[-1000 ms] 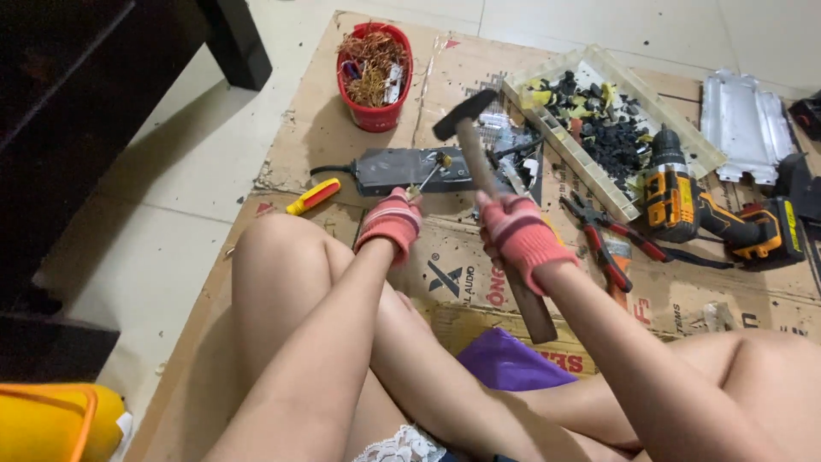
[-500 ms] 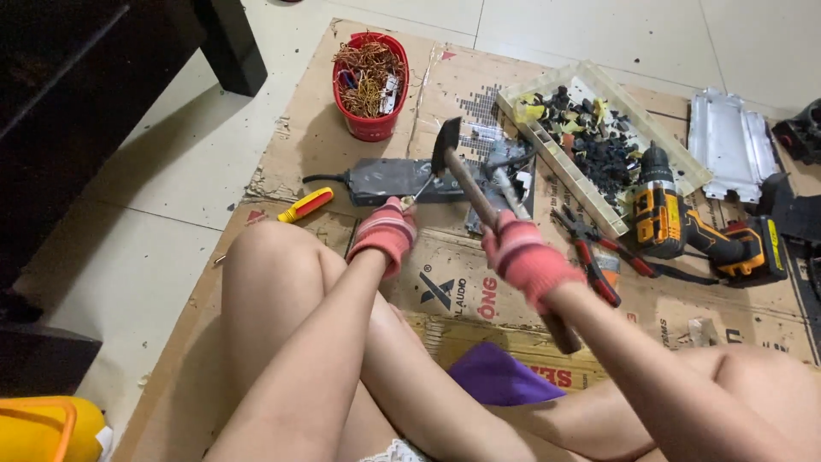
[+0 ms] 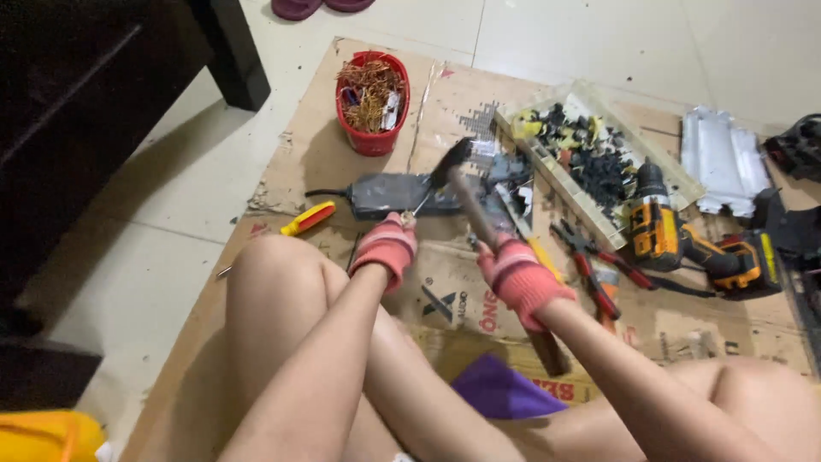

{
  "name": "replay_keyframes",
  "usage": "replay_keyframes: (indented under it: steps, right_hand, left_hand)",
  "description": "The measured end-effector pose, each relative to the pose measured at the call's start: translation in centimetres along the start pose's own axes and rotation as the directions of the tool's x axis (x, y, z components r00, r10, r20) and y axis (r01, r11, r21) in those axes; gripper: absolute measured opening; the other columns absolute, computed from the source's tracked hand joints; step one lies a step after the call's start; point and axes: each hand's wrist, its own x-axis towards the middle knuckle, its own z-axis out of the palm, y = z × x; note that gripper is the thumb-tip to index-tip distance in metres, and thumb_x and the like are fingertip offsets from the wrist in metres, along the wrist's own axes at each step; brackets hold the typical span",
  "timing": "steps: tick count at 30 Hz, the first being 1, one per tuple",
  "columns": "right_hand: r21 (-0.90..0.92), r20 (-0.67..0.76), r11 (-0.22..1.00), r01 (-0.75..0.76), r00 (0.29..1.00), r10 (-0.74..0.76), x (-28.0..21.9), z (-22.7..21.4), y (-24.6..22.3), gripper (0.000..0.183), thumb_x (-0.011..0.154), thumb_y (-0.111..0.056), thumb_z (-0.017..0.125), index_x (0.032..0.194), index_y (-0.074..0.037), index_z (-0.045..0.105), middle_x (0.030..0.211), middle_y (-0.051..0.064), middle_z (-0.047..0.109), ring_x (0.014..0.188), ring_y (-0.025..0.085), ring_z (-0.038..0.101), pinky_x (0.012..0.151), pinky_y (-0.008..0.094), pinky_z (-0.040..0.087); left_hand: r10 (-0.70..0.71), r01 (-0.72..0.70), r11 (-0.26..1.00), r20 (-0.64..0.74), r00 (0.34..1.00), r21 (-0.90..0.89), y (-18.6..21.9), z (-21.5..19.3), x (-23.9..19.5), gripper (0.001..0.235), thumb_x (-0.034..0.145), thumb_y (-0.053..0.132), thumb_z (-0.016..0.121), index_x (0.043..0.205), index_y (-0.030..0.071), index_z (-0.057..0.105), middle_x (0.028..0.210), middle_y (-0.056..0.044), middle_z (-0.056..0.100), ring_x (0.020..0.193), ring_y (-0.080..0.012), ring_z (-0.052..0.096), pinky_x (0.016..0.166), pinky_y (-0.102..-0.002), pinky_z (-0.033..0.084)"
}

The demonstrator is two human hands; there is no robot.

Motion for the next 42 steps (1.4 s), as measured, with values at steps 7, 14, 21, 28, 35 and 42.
replay_keyframes:
  steps: [7,14,21,28,35,42]
  right_hand:
    - [0.606,0.769,-0.292,-0.740,0.638,-0.023,-1.2,-6.4,17.2,0.066,0.107,-0.059,0.018,0.114,-0.008,0.059,0.097,0.014,0.066,0.087,0.027,0.059,0.074,0.044,0.051]
    - [0.947,0.222,-0.314,0.073,0.558,0.799,-1.3,-2.2,22.7,0.017,0.124,-0.007,0.049,0.118,0.005,0.059,0.078,0.006,0.055,0.059,0.016,0.055,0.046,0.024,0.048]
    - [0.542,0.791,-0.429,-0.723,0.611,-0.029,-7.3,-7.7,15.1,0.060,0.101,-0.051,0.045,0.119,0.000,0.069,0.109,0.027,0.072,0.111,0.043,0.067,0.096,0.057,0.054]
    - [-0.136,0.761,-0.787,-0.602,0.445,-0.472,-13.6,-4.6,4.5,0.059,0.101,-0.036,0.057,0.140,0.007,0.043,0.070,0.029,0.054,0.047,0.040,0.053,0.037,0.053,0.049]
    - [-0.236,0.689,-0.639,-0.732,0.338,-0.641,-17.5,-2.5,1.5,0.048,0.104,-0.034,0.048,0.126,0.008,0.046,0.073,0.030,0.050,0.046,0.045,0.054,0.036,0.061,0.051]
    - [0.270,0.804,-0.437,-0.858,0.450,-0.388,-18.7,-6.3,4.0,0.046,0.094,-0.039,0.055,0.134,-0.021,0.067,0.119,0.022,0.072,0.119,0.036,0.067,0.106,0.048,0.054]
  left_hand:
    - [0.005,-0.005,1.000,0.019,1.000,0.002,-1.6,1.6,-0.1,0.055,0.103,0.050,0.029,0.135,0.013,0.056,0.130,-0.017,0.068,0.127,-0.0345,0.062,0.106,-0.053,0.050]
    - [0.060,-0.060,0.998,0.044,0.997,0.008,1.0,-0.1,-3.4,0.051,0.101,0.049,0.035,0.129,0.015,0.061,0.125,-0.016,0.070,0.124,-0.0344,0.063,0.104,-0.051,0.051]
    - [0.105,-0.108,0.994,0.088,0.991,0.028,2.8,-1.7,-7.2,0.047,0.099,0.048,0.040,0.124,0.017,0.065,0.121,-0.014,0.072,0.121,-0.0344,0.065,0.103,-0.050,0.052]
    - [0.158,-0.166,0.985,0.144,0.977,0.044,3.5,-2.3,-11.5,0.042,0.097,0.047,0.045,0.117,0.019,0.071,0.115,-0.013,0.074,0.118,-0.0343,0.067,0.101,-0.048,0.053]
    - [0.249,-0.380,0.795,0.316,0.916,0.473,3.3,0.1,-10.9,0.056,0.086,0.053,0.055,0.121,0.013,0.072,0.117,-0.019,0.073,0.119,-0.0369,0.067,0.103,-0.051,0.053]
    - [0.415,-0.389,0.803,0.045,0.909,0.453,1.9,2.4,-2.6,0.054,0.084,0.049,0.075,0.132,0.032,0.059,0.136,-0.007,0.058,0.130,-0.0318,0.055,0.107,-0.048,0.049]
